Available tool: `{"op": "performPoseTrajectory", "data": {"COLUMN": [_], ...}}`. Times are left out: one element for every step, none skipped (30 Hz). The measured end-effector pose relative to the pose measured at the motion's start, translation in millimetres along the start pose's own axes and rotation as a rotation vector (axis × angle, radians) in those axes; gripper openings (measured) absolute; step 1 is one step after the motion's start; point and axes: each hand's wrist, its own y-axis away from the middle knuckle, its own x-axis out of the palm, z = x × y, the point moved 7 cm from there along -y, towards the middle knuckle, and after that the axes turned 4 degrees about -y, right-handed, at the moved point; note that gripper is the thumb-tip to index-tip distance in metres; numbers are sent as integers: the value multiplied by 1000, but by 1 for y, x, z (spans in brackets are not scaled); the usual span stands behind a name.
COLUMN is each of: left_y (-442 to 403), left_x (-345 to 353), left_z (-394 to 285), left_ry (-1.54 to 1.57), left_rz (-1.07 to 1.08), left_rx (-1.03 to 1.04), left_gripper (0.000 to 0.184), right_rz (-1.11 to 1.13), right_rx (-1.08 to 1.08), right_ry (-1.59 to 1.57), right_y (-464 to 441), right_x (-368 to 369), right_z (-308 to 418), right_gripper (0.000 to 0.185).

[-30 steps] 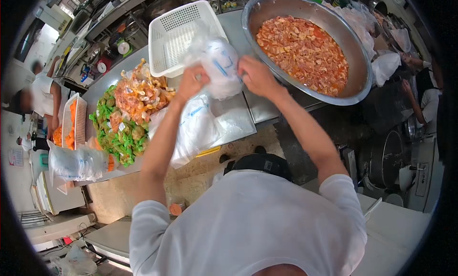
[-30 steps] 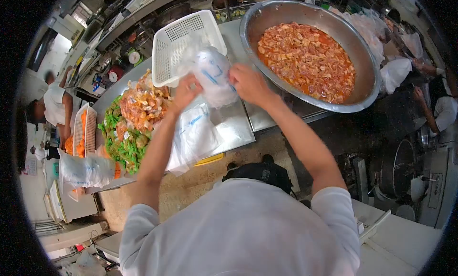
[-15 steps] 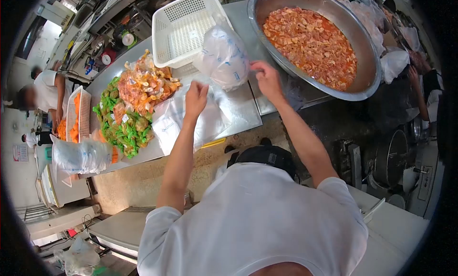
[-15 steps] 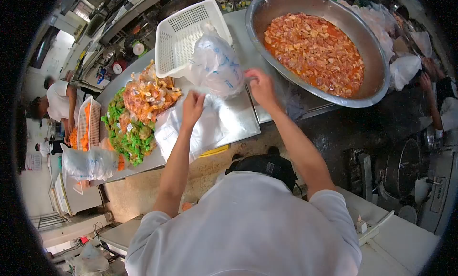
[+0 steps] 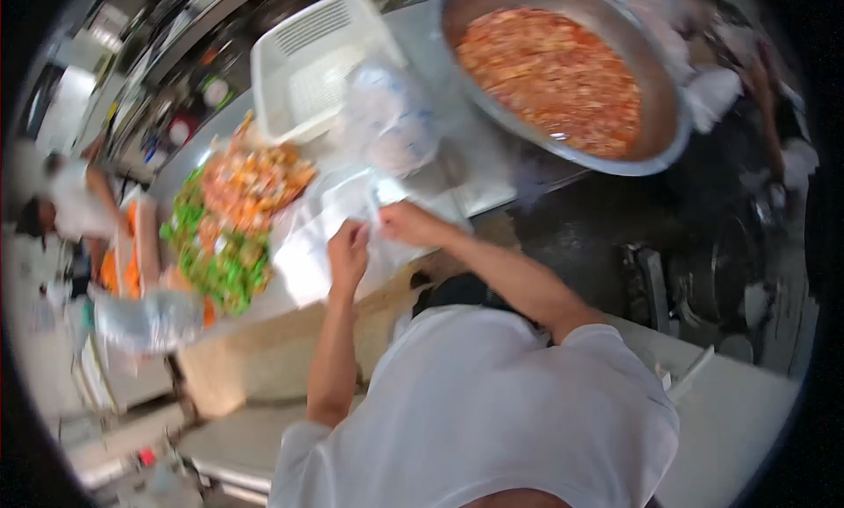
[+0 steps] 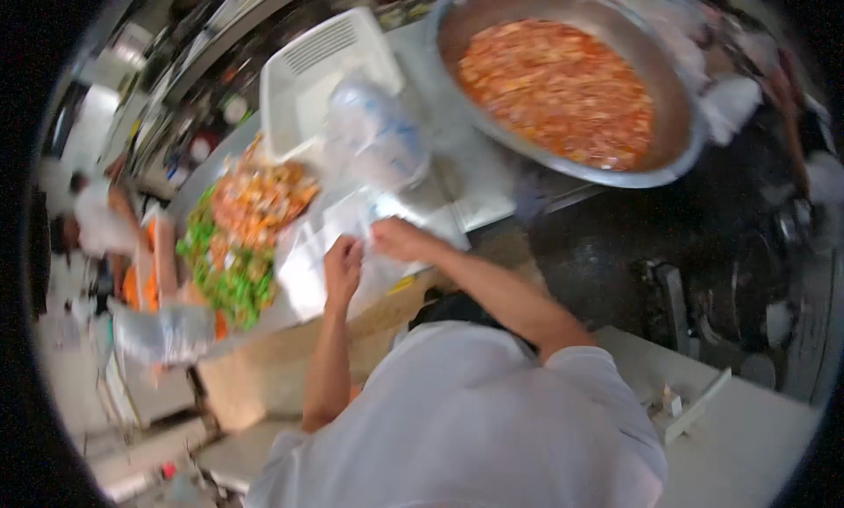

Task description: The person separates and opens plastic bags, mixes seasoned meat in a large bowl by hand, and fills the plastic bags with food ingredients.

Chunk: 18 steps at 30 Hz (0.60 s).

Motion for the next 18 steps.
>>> {"op": "performPoseTrajectory", "data": {"left_y": [1,6,7,8,8,2,-5,-15,-21,-19,-14,-19,-29,-51,-63,-85,-108,-126], "left_x": [2,5,8,15,20,15,4,-6,-9,-17,-25,-28,-40,-68,-87,-104,-122,-126], "left_z": [-14,-24,-43,-39,-9,-19,-44,-68,-90,-107,-118,-106,-102,-143,-184,-214,-244,-252], "left_ry": [264,356,532,620,785,1123,1319,1518,1603,1673,1730,1063,393,129,-158,-95,-30,-180], "left_rz": [51,183,243,205,82,31,51,59,270,471,658,411,164,33,-75,-91,-109,-270], "left_rx": [-99,-401,-393,-441,-432,-506,-504,-499,-448,-399,-346,-312,-287,199,683,651,622,729], "left_gripper": [18,23,28,30,27,24,24,24,25,26,28,27,26,26,25,21,20,26], "right_rz": [-77,-77,-130,-173,-238,-294,-341,-583,-750,-880,-960,-946,-764,-571,-369,-176,-166,-157], "right_rx": [-114,-91,-26,41,96,141,178,126,46,3,-17,-67,-228,-379,-404,-431,-397,-367], "right_ry": [-192,-210,-81,32,21,0,-29,-5,-132,-146,-166,-275,-486,-700,-533,-357,-86,188], "right_y": [-1,7,9,14,24,30,34,41,49,57,58,57,50,45,39,34,20,1], "right_x": [10,-8,-13,-22,-42,-57,-65,-88,-116,-144,-169,-193,-204,-210,-207,-198,-197,-202], "right_z": [-16,27,39,45,54,63,67,55,54,57,68,108,166,219,261,286,288,287], "right_gripper": [9,12,13,16,16,17,18,17,17,16,19,22,22,24,22,20,19,17]}}
